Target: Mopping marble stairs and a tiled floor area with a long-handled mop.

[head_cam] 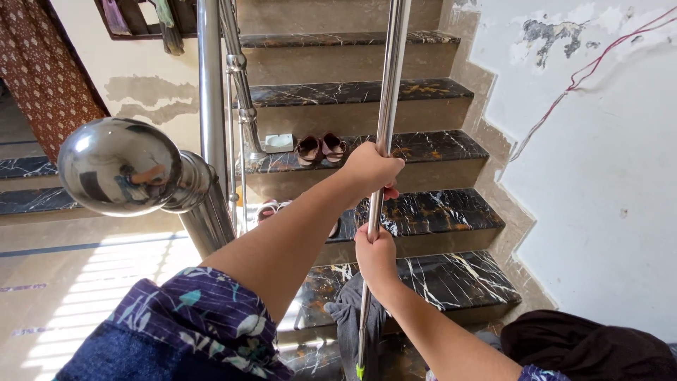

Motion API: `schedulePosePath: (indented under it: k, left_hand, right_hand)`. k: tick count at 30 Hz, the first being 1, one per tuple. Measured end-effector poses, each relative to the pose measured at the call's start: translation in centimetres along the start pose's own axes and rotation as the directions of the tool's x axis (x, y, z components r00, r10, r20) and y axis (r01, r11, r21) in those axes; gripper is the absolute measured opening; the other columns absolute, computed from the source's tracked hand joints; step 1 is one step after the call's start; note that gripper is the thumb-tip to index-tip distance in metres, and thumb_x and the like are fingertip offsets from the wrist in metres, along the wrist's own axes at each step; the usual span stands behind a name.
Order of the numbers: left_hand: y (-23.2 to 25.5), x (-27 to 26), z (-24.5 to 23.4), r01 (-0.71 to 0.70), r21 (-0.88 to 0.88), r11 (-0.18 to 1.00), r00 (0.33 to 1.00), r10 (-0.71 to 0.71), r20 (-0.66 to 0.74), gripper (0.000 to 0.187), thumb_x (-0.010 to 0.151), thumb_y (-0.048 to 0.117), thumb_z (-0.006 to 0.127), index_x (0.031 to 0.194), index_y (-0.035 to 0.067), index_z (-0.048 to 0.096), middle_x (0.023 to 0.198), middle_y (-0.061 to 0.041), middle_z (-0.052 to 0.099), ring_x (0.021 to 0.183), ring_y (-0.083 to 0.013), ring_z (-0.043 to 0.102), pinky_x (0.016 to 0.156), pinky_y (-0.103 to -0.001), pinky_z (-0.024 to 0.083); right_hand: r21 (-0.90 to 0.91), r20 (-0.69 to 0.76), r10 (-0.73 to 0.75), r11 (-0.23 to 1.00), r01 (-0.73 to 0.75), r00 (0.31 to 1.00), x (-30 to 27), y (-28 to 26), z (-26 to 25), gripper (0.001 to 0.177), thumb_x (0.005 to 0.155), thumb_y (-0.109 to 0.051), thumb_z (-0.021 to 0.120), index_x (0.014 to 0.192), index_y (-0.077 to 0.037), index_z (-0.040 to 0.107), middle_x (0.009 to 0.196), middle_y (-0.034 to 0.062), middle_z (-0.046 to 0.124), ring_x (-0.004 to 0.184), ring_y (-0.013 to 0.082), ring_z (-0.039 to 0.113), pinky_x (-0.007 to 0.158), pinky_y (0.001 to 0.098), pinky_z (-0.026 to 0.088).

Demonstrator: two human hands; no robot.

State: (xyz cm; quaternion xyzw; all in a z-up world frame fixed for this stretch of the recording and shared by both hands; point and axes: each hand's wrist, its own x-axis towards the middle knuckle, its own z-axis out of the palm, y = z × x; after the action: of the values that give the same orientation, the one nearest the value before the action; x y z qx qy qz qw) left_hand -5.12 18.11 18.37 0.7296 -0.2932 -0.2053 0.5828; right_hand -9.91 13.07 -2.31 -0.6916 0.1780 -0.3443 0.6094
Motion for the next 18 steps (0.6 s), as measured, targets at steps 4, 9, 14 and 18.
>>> schedulePosePath:
  k: [4,9,14,18]
  left_hand:
    - [-0.6,-0.9,0.4,0.010,0.000,1.000,1.000,-0.010,0.018,0.021,0.091,0.019,0.065,0.081,0.001,0.058,0.067,-0.009,0.064,0.054,-0.0201,0.071,0.050,-0.033,0.059]
    - [-1.0,-1.8,1.3,-0.017,-0.035,0.999,0.996,0.020,0.093,0.021,0.089,0.015,0.067,0.079,0.000,0.057,0.064,-0.009,0.061,0.053,-0.0207,0.068,0.050,-0.036,0.061]
    - [-4.3,-1.2,3.0,-0.053,-0.070,0.996,0.983,0.065,0.173,0.022,0.088,0.013,0.068,0.075,-0.001,0.058,0.060,-0.009,0.059,0.051,-0.0220,0.066,0.049,-0.038,0.060]
    - [-6.4,-2.7,4.6,-0.118,-0.103,0.988,0.951,0.143,0.273,0.024,0.089,0.013,0.069,0.073,-0.002,0.058,0.058,-0.010,0.059,0.049,-0.0218,0.064,0.047,-0.038,0.057]
  right_hand:
    - [-0.051,-0.001,0.089,0.995,-0.089,0.996,-2.1,-2.2,-0.9,0.014,0.094,-0.014,0.062,0.085,-0.003,0.064,0.057,0.0013,0.053,0.046,0.0105,0.049,0.044,0.0292,0.039]
    - [0.038,-0.015,0.132,0.991,-0.131,0.991,-3.9,-1.7,-1.9,0.020,0.096,-0.017,0.062,0.085,-0.001,0.062,0.054,0.0020,0.053,0.045,0.0122,0.051,0.043,0.0308,0.039]
    - [-0.099,-0.080,0.050,0.993,-0.058,0.996,-6.4,-0.7,-2.9,0.017,0.095,-0.015,0.062,0.084,-0.003,0.065,0.054,0.0017,0.055,0.046,0.0110,0.053,0.044,0.0295,0.040]
    - [-0.157,-0.156,-0.018,0.988,-0.007,0.988,-8.3,1.8,-3.2,0.011,0.092,-0.009,0.063,0.084,-0.003,0.067,0.057,0.0015,0.057,0.048,0.0103,0.052,0.046,0.0274,0.041]
